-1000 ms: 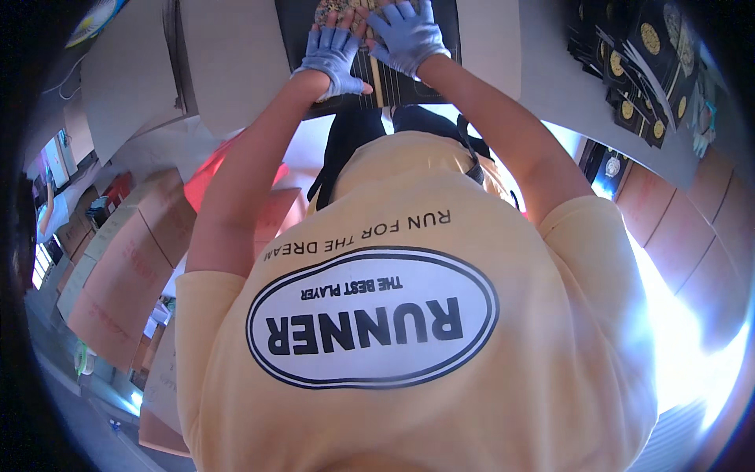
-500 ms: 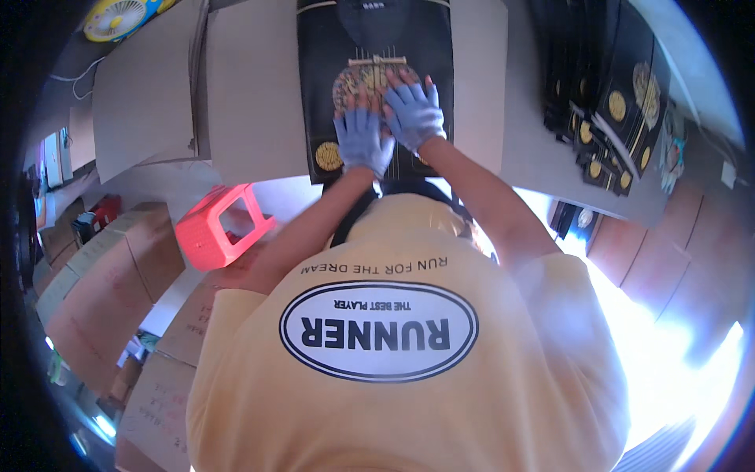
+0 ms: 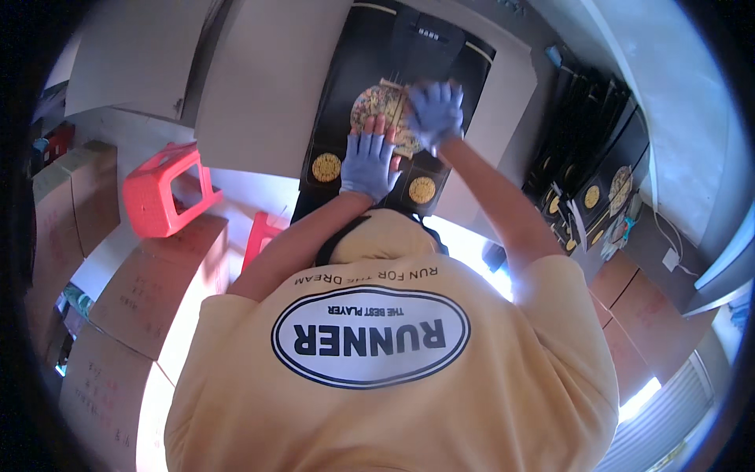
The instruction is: The person wraps black decorative boxes with gold patterns using brown cardboard sheets. They place each box on a sheet, fold the sheet over, and smooth it down before stacking the wrapped box and repeating the process.
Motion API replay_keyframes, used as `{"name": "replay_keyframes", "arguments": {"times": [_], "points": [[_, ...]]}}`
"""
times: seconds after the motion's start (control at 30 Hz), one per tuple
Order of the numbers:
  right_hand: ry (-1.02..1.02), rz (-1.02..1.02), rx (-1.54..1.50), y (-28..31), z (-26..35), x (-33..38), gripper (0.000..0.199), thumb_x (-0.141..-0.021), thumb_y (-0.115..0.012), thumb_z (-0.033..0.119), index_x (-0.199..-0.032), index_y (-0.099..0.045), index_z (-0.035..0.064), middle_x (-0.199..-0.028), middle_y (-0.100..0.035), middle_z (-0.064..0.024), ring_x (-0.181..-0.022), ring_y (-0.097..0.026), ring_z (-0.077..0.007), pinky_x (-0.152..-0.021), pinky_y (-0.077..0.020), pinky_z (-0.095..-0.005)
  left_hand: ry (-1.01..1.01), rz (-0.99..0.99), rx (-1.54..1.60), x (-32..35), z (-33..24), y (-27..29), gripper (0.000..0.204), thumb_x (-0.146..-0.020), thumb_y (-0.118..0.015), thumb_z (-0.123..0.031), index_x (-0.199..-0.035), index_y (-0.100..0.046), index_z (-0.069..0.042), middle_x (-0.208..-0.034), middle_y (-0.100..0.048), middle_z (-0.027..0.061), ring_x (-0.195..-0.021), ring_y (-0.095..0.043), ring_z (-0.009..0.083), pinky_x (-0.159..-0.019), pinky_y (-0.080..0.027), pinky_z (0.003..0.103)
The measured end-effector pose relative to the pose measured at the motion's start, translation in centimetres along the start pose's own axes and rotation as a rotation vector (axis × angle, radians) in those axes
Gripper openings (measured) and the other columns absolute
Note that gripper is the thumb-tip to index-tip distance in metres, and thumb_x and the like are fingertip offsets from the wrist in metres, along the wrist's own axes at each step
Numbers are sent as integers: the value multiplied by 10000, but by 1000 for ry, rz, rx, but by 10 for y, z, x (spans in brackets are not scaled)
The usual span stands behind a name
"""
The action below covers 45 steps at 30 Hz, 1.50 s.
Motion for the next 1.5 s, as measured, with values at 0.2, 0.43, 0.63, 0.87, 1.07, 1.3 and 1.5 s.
{"name": "replay_keyframes", "arguments": {"times": [0.2,0.43,0.63,0.87,1.07,1.3,1.5], "points": [[-410,-266,-232,-1,-34,-105,580,-890,-496,445,-1386,-457,147,-1509,-338,-128,-1415,-254,-321,-1145,-162,-565,-9,-45,-30,-3,4,1,651,-906,-454,-382,-1447,-341,-39,-1545,-251,194,-1443,-208,365,-1134,-168,577],[-406,-542,-29,0,-62,-125,453,-850,-566,335,-1220,-536,76,-1174,-547,-133,-1137,-490,-326,-1000,-373,-467,-33,-120,-31,-4,1,3,631,-911,-447,-397,-1443,-370,-67,-1527,-290,177,-1425,-242,378,-1122,-189,590],[-419,-507,-180,9,-81,-123,333,-790,-621,296,-1060,-593,104,-1084,-552,-135,-1045,-511,-341,-892,-433,-452,-121,-171,-25,-10,2,14,574,-873,-537,-342,-1391,-457,-108,-1425,-427,149,-1320,-392,350,-1063,-290,549],[-341,-576,-206,11,-70,-116,255,-783,-611,266,-985,-615,112,-1036,-569,-116,-1041,-526,-327,-866,-459,-455,-403,-90,-89,-27,26,39,509,-772,-619,-246,-1278,-578,-201,-1252,-576,57,-1127,-538,261,-924,-404,438],[-357,-621,-233,12,-69,-115,269,-777,-604,275,-990,-611,110,-1039,-560,-115,-1050,-523,-320,-865,-458,-453,-378,-71,-86,-31,30,29,482,-842,-571,-237,-1323,-540,-224,-1458,-436,86,-1356,-381,310,-1123,-258,522],[-340,-504,-214,19,-59,-111,401,-802,-587,320,-1140,-571,105,-1151,-538,-126,-1124,-492,-318,-930,-428,-445,-403,-36,-74,-29,26,27,520,-863,-583,-423,-1324,-523,-188,-1493,-383,65,-1374,-340,339,-1125,-215,560],[-362,-258,-220,9,-28,-60,573,-904,-499,404,-1421,-424,168,-1491,-365,-128,-1388,-304,-310,-1138,-163,-586,-420,-46,-132,-33,25,25,556,-860,-592,-457,-1338,-504,-188,-1472,-409,62,-1372,-338,322,-1107,-232,564]]}}
Point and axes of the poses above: each hand's wrist, its own x-axis away from the middle knuckle, its own y-axis out of the back of the hand, z = x × y, the point moved 7 cm from there along -x, towards the middle knuckle
